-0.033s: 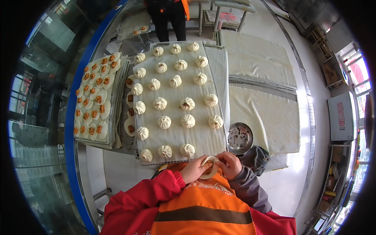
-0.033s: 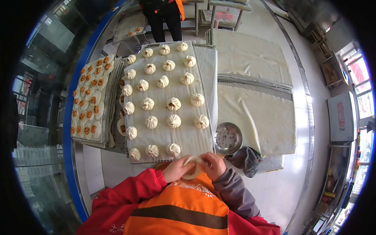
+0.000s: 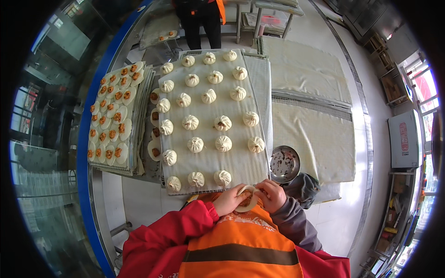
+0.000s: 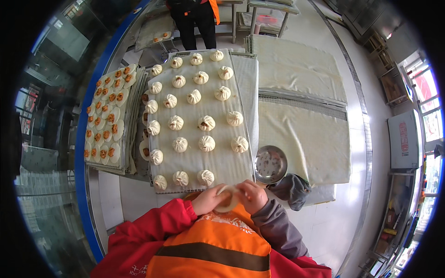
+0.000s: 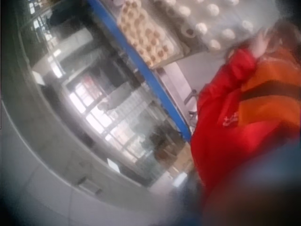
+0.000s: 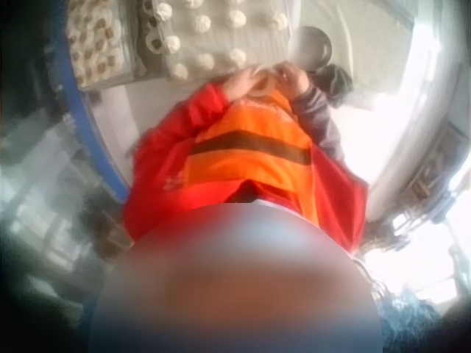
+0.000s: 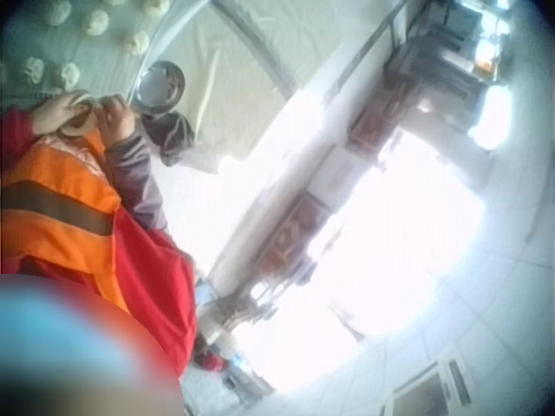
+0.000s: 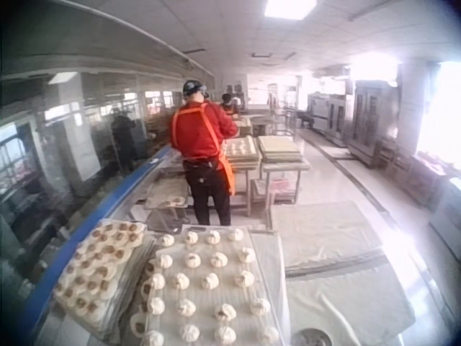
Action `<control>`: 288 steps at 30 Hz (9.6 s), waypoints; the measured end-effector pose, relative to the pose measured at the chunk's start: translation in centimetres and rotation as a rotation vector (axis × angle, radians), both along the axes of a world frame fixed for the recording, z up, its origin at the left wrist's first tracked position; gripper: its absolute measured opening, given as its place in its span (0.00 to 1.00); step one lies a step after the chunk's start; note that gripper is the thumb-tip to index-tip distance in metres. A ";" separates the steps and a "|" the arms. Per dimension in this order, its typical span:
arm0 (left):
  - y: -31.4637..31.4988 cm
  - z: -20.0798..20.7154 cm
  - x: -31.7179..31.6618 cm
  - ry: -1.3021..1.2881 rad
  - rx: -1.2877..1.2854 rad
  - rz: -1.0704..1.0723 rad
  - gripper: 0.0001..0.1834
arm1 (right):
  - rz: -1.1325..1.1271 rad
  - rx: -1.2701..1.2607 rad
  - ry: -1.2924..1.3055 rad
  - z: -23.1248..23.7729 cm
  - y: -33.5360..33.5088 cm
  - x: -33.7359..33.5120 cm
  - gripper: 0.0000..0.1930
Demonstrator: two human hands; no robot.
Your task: The person picks round dough pieces from a conveyor belt, places them on a tray, and folds them into buns by hand. The finished buns are arranged on the tray as the task continues.
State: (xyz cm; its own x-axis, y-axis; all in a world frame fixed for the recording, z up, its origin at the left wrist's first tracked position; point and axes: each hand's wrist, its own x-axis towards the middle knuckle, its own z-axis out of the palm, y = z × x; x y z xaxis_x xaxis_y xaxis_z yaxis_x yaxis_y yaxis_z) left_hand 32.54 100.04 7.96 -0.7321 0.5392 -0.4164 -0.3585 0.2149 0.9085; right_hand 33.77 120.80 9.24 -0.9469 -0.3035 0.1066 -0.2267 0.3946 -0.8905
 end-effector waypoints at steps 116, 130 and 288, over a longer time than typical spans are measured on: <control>0.6 -1.4 -1.3 -0.374 0.186 0.343 0.29 | 0.150 0.226 0.222 2.2 -1.8 -3.8 0.08; -0.2 0.8 -2.6 -0.220 0.190 0.111 0.33 | 0.079 0.075 0.171 1.8 -1.5 -3.4 0.08; 5.2 1.1 1.8 -0.030 0.576 0.454 0.25 | -0.215 0.377 0.527 3.9 -0.7 1.6 0.16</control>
